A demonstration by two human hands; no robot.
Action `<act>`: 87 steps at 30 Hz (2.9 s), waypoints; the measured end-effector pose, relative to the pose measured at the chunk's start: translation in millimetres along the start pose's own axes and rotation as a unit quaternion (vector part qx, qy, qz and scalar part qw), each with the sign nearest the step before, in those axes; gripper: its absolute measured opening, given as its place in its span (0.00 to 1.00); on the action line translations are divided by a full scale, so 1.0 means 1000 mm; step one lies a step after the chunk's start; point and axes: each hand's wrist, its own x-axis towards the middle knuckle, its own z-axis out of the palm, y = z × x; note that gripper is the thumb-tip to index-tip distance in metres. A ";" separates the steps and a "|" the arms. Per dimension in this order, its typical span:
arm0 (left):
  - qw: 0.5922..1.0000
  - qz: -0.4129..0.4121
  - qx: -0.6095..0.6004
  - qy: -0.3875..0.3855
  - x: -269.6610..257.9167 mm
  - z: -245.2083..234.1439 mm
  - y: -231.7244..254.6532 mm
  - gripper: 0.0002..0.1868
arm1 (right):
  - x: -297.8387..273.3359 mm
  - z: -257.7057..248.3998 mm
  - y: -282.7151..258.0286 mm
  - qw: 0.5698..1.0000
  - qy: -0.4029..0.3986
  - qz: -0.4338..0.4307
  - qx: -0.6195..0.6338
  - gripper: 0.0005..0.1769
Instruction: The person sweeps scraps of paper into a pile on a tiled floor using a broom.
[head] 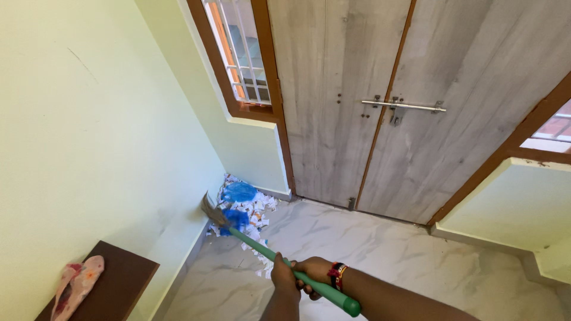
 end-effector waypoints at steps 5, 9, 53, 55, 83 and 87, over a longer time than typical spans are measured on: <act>0.998 0.026 -0.046 0.015 0.000 0.012 0.006 0.23 | 0.012 -0.015 -0.018 0.998 -0.029 0.007 -0.049 0.20; 0.994 0.037 -0.092 0.051 0.005 0.034 0.000 0.22 | 0.014 -0.041 -0.038 0.993 -0.055 0.038 -0.093 0.21; 0.986 0.096 -0.114 0.073 0.055 0.236 -0.015 0.17 | 0.008 -0.224 -0.180 0.976 -0.051 0.078 -0.195 0.23; 0.974 0.111 -0.170 0.097 0.048 0.252 -0.017 0.15 | 0.008 -0.234 -0.190 0.970 -0.075 0.100 -0.207 0.22; 0.973 0.112 -0.167 0.115 0.082 0.357 -0.077 0.20 | 0.008 -0.354 -0.226 0.962 -0.069 0.139 -0.227 0.19; 0.963 0.066 -0.188 0.181 0.094 0.343 -0.090 0.22 | 0.014 -0.355 -0.217 0.945 -0.096 0.173 -0.259 0.18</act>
